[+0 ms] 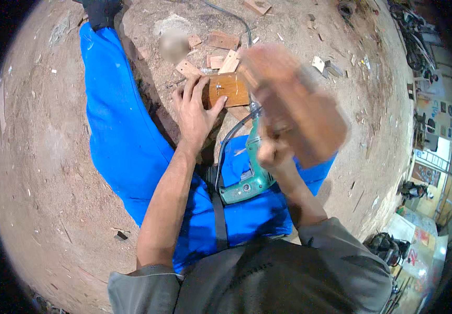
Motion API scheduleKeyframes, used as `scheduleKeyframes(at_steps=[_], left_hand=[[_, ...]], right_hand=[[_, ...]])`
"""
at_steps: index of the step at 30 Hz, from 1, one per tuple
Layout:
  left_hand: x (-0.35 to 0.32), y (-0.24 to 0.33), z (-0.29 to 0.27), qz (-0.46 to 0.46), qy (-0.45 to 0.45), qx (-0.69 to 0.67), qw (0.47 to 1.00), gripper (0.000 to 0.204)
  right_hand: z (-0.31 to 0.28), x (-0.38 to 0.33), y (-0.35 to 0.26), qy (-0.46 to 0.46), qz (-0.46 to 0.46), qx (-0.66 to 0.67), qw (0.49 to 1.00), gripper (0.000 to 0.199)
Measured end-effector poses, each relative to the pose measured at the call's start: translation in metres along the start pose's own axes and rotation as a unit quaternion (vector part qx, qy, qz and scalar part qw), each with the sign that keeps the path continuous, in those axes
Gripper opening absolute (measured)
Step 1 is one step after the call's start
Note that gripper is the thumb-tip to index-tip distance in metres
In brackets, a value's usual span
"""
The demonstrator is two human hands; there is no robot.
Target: The person assembles wooden components by fitting two wooden pieces together and securing them with a wooden mallet and a small fastener.
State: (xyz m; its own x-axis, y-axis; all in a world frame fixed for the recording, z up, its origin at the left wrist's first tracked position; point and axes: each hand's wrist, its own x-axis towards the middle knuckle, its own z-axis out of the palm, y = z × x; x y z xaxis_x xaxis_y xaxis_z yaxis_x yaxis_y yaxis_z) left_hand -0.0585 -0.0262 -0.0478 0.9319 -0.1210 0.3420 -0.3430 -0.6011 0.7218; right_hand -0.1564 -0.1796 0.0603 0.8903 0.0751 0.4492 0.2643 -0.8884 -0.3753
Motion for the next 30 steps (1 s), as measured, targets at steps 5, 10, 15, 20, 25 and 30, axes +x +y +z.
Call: scheduleKeyframes(at_steps=[5, 10, 15, 20, 25, 30], left_hand=[[-0.007, 0.000, 0.000, 0.013, -0.015, 0.014, 1.000, 0.068], [-0.008, 0.001, 0.000, -0.012, -0.049, 0.003, 0.999, 0.074], [-0.008, -0.006, 0.001, 0.012, -0.049, 0.007, 0.999, 0.082], [-0.011, 0.002, 0.002, -0.008, -0.038, 0.015, 0.999, 0.083], [-0.006, 0.000, 0.004, -0.001, -0.038, 0.023, 0.999, 0.082], [-0.008, 0.002, 0.005, -0.008, -0.018, 0.000, 1.000, 0.081]], right_hand=[[0.012, 0.013, -0.002, -0.039, -0.067, -0.117, 0.990, 0.020], [-0.004, 0.010, -0.018, 0.019, 0.111, 0.134, 0.985, 0.021], [0.017, 0.008, -0.002, -0.085, 0.080, -0.006, 0.993, 0.023], [-0.010, 0.018, -0.015, -0.009, 0.167, 0.154, 0.974, 0.019], [0.016, 0.001, 0.000, -0.061, 0.014, -0.024, 0.998, 0.027], [-0.017, 0.042, -0.029, -0.213, 0.225, 0.054, 0.949, 0.043]])
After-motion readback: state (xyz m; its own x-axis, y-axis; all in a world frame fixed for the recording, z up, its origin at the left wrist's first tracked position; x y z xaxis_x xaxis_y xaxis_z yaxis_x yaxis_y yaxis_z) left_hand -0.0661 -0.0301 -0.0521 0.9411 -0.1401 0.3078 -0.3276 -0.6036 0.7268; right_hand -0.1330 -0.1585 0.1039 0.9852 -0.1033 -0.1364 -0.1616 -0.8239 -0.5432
